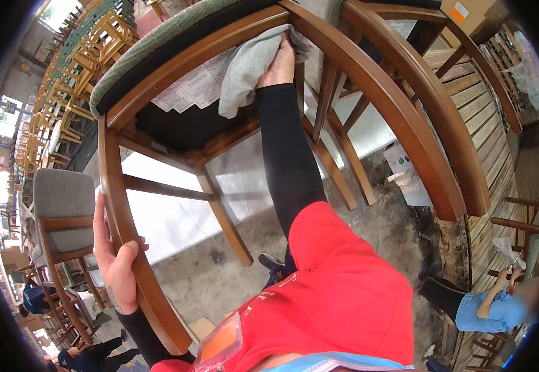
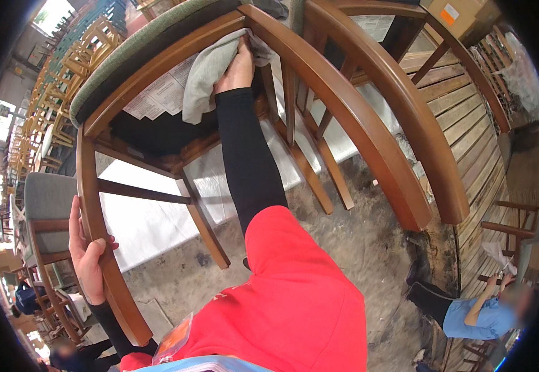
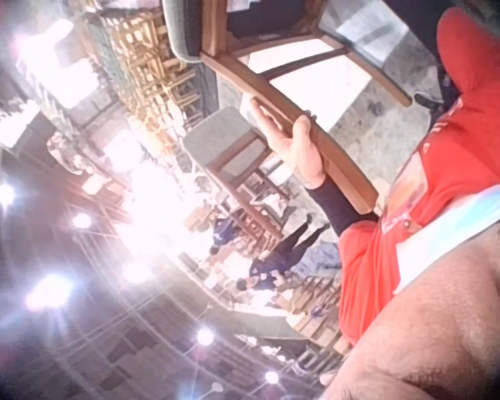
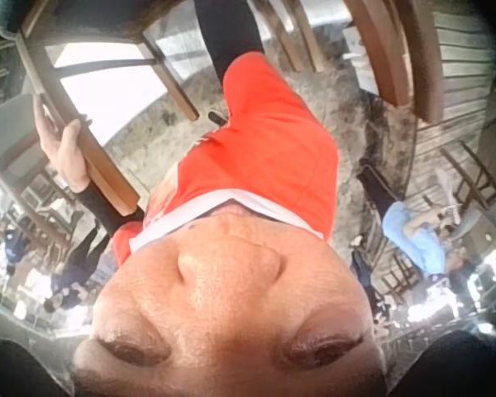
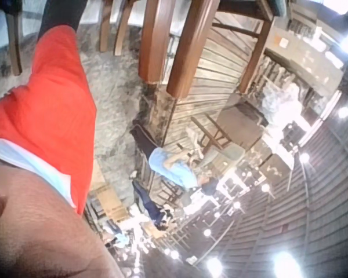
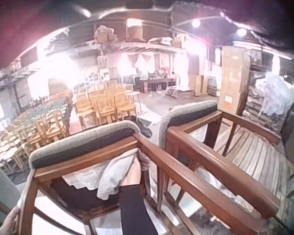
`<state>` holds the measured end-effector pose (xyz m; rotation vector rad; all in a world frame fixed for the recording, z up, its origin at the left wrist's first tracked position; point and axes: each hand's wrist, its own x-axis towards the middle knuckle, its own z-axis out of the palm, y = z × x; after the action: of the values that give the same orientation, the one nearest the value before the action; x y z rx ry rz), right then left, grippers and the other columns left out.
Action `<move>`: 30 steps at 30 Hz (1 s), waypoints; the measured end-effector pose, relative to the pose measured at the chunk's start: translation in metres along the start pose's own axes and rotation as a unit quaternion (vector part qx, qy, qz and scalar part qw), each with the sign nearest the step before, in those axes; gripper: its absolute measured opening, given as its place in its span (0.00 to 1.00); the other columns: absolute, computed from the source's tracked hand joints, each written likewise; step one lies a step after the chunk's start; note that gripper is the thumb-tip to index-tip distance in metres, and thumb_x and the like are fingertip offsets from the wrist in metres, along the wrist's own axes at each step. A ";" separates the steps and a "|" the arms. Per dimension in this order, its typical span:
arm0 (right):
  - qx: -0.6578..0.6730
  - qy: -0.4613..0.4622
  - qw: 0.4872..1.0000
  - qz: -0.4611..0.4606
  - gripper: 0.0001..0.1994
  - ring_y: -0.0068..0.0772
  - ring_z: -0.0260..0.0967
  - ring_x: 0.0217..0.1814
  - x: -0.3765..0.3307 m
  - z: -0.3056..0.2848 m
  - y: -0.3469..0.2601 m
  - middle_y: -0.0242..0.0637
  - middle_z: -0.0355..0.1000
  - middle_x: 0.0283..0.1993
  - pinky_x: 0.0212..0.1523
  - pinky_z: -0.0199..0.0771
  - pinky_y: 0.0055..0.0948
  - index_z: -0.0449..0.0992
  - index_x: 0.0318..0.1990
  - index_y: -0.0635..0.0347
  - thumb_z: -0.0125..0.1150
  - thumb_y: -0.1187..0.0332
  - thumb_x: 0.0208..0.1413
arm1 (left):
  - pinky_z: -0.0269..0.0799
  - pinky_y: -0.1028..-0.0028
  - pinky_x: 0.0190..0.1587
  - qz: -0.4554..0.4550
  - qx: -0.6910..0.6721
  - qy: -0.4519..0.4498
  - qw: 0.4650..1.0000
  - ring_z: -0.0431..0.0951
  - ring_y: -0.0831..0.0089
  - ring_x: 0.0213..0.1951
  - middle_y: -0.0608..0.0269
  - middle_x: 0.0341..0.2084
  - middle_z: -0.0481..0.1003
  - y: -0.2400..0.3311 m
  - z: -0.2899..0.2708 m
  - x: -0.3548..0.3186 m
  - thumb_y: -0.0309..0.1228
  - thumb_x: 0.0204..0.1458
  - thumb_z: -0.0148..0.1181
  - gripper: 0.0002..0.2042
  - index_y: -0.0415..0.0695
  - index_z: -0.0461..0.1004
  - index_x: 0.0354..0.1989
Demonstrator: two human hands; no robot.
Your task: The person repeatedly lifts wooden chairs, wipes the underside and legs with a cloth, and sets them back down. The person handles multiple chairs one at a time in a warehouse-like area filled with furniture.
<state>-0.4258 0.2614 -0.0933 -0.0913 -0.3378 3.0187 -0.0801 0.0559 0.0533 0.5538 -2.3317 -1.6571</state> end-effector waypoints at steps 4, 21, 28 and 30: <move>-0.058 -0.040 0.996 -0.057 0.18 0.38 0.75 0.53 0.007 -0.040 -0.012 0.39 0.76 0.52 0.53 0.76 0.37 0.74 0.55 0.59 0.49 0.56 0.70 | 0.77 0.77 0.37 0.016 -0.016 -0.014 1.000 0.76 0.76 0.33 0.53 0.64 0.65 0.004 0.008 0.004 0.18 0.40 0.44 0.44 0.43 0.52 0.75; -0.096 0.021 0.988 -0.122 0.15 0.34 0.72 0.52 -0.024 0.001 0.027 0.37 0.73 0.53 0.53 0.74 0.36 0.72 0.55 0.63 0.61 0.75 0.61 | 0.77 0.75 0.39 0.004 -0.011 0.003 1.000 0.76 0.75 0.34 0.51 0.62 0.67 0.002 0.005 -0.001 0.20 0.41 0.46 0.43 0.45 0.53 0.75; 0.005 0.045 0.998 -0.035 0.18 0.40 0.74 0.52 0.004 -0.006 -0.005 0.40 0.75 0.53 0.56 0.72 0.40 0.73 0.56 0.64 0.57 0.62 0.65 | 0.78 0.75 0.39 0.007 -0.009 -0.001 1.000 0.77 0.75 0.34 0.50 0.61 0.68 0.007 0.009 0.002 0.19 0.41 0.46 0.43 0.44 0.54 0.75; -0.006 0.068 0.996 -0.057 0.19 0.39 0.73 0.52 -0.001 0.000 0.001 0.41 0.75 0.53 0.57 0.72 0.39 0.72 0.56 0.64 0.57 0.61 0.65 | 0.78 0.76 0.39 0.004 -0.008 -0.003 1.000 0.77 0.75 0.35 0.51 0.62 0.67 0.005 0.006 0.000 0.19 0.40 0.45 0.43 0.43 0.53 0.75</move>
<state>-0.4245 0.2603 -0.0939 -0.2691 -0.3353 2.8799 -0.0838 0.0626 0.0563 0.5375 -2.3200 -1.6734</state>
